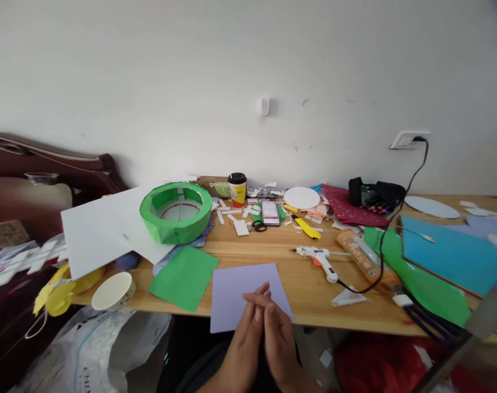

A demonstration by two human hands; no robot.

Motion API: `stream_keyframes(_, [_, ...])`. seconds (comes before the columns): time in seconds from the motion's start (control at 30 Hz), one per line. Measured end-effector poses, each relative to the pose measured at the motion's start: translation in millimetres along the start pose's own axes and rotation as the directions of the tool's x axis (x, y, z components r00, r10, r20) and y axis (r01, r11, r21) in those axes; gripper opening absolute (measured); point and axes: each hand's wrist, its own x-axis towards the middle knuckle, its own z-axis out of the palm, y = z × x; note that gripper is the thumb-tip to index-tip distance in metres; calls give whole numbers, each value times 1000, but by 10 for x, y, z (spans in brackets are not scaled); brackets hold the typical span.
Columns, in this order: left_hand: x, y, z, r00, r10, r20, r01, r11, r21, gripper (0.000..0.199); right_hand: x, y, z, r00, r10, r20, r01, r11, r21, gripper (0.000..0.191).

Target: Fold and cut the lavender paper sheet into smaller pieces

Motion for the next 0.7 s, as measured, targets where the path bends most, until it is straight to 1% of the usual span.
stream_keyframes(0.07, [-71,-15,62,999,54,2,-54,993,100,64,82,-43,4,985,115,-127,-105,991,87,59])
stream_keyframes(0.13, [-71,15,68,994,101,36,-106,980,168,65,161,-80,-2,954,185,-236,-147,975,169,60])
stream_keyframes(0.17, [-54,41,60,993,112,41,-118,977,179,64,179,-91,-4,946,185,-267,-139,974,180,58])
stream_keyframes(0.23, [-10,91,38,995,104,7,-104,981,164,62,150,-92,-1,955,123,-271,-92,988,124,53])
stream_keyframes(0.27, [7,107,31,996,88,-24,-84,987,136,63,105,-84,6,968,72,-242,-57,996,68,49])
stream_keyframes(0.33, [15,114,29,992,48,-113,-45,999,28,64,-15,-55,26,989,-60,-133,52,997,-65,43])
stream_keyframes(0.4, [-9,97,46,980,-5,-199,-23,990,-137,64,-125,-25,43,979,-205,-1,201,961,-190,41])
stream_keyframes(0.47, [-42,79,68,970,-78,-232,0,948,-319,66,-186,-5,51,949,-299,106,317,902,-293,44])
stream_keyframes(0.57, [-53,53,75,965,-147,-215,9,844,-536,66,-194,19,55,908,-379,178,418,808,-416,53])
stream_keyframes(0.63, [-29,24,45,968,-146,-206,-13,788,-616,63,-184,44,59,848,-459,265,529,701,-479,59])
stream_keyframes(0.7, [-1,-13,-14,971,-128,-201,-28,777,-629,62,-187,80,70,782,-489,388,623,585,-519,65])
